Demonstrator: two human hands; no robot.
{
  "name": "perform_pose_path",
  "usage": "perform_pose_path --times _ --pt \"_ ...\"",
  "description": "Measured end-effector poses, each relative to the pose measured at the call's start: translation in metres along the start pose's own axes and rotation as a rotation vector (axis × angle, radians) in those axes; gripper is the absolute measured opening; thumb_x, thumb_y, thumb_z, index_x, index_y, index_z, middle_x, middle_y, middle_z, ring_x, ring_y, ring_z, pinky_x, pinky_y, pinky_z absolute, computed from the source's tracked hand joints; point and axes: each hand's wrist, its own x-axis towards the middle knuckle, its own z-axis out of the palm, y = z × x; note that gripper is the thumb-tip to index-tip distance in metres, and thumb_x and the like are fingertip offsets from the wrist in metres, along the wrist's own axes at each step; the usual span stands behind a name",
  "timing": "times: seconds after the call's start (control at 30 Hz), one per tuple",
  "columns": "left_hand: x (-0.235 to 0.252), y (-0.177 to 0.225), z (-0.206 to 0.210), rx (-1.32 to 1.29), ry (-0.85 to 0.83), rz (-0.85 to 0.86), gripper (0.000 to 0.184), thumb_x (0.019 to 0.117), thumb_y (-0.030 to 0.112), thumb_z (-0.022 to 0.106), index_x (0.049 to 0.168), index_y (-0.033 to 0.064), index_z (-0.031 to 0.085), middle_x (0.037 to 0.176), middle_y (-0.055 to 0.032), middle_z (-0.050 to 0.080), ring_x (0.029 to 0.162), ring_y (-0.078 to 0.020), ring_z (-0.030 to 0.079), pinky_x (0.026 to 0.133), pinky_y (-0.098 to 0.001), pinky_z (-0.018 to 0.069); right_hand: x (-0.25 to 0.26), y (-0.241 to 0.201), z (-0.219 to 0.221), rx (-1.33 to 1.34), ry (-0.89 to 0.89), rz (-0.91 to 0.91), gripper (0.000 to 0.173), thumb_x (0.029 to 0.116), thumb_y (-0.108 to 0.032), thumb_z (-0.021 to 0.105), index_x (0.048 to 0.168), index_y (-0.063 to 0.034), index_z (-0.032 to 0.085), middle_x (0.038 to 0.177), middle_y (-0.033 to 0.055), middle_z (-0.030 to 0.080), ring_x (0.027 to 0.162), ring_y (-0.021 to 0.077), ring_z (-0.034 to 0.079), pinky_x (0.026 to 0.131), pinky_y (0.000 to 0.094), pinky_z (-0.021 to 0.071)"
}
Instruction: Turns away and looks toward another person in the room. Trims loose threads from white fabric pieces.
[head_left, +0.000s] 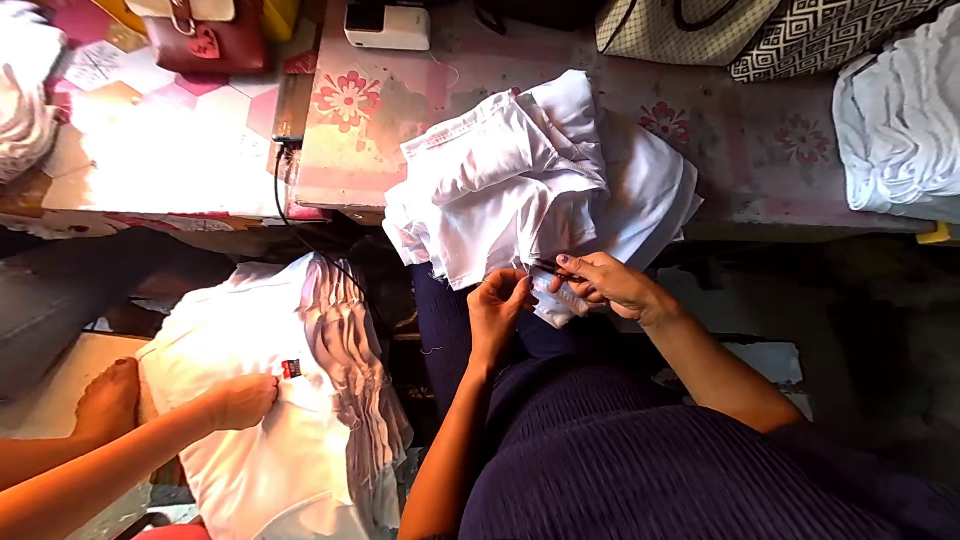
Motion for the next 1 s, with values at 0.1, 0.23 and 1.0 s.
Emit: perform_pose_path --times 0.1,0.23,1.0 --pt "0.0 -0.001 0.001 -0.01 -0.006 -0.001 0.003 0.094 -0.004 0.064 0.096 -0.0041 0.067 0.075 -0.0024 0.073 0.062 -0.0092 0.071 0.062 -0.0262 0.0627 0.008 0.001 0.006 0.039 -0.024 0.019 0.041 0.1122 -0.031 0.04 0.094 -0.0069 0.068 0.053 -0.0126 0.033 0.041 -0.0035 0.027 0.041 0.0135 0.0241" --pt "-0.002 -0.005 -0.001 0.002 -0.009 -0.022 0.003 0.0948 -0.003 0.064 0.095 -0.004 0.067 0.074 -0.0027 0.073 0.061 -0.0098 0.071 0.061 -0.0267 0.0626 0.017 0.005 0.009 0.052 0.067 -0.048 0.036 0.1111 -0.027 0.045 0.093 -0.0055 0.068 0.054 -0.0113 0.034 0.043 -0.0027 0.028 0.042 0.0141 0.0238" --pt "0.016 -0.006 -0.001 0.148 0.065 0.005 0.006 0.0947 0.0 0.064 0.096 -0.0048 0.067 0.07 -0.0021 0.07 0.059 -0.007 0.068 0.06 -0.0247 0.0611 0.044 0.029 0.018 0.07 0.365 -0.327 0.012 0.0953 -0.005 0.068 0.085 -0.0065 0.063 0.059 -0.0067 0.048 0.047 0.0004 0.038 0.047 0.0175 0.0347"
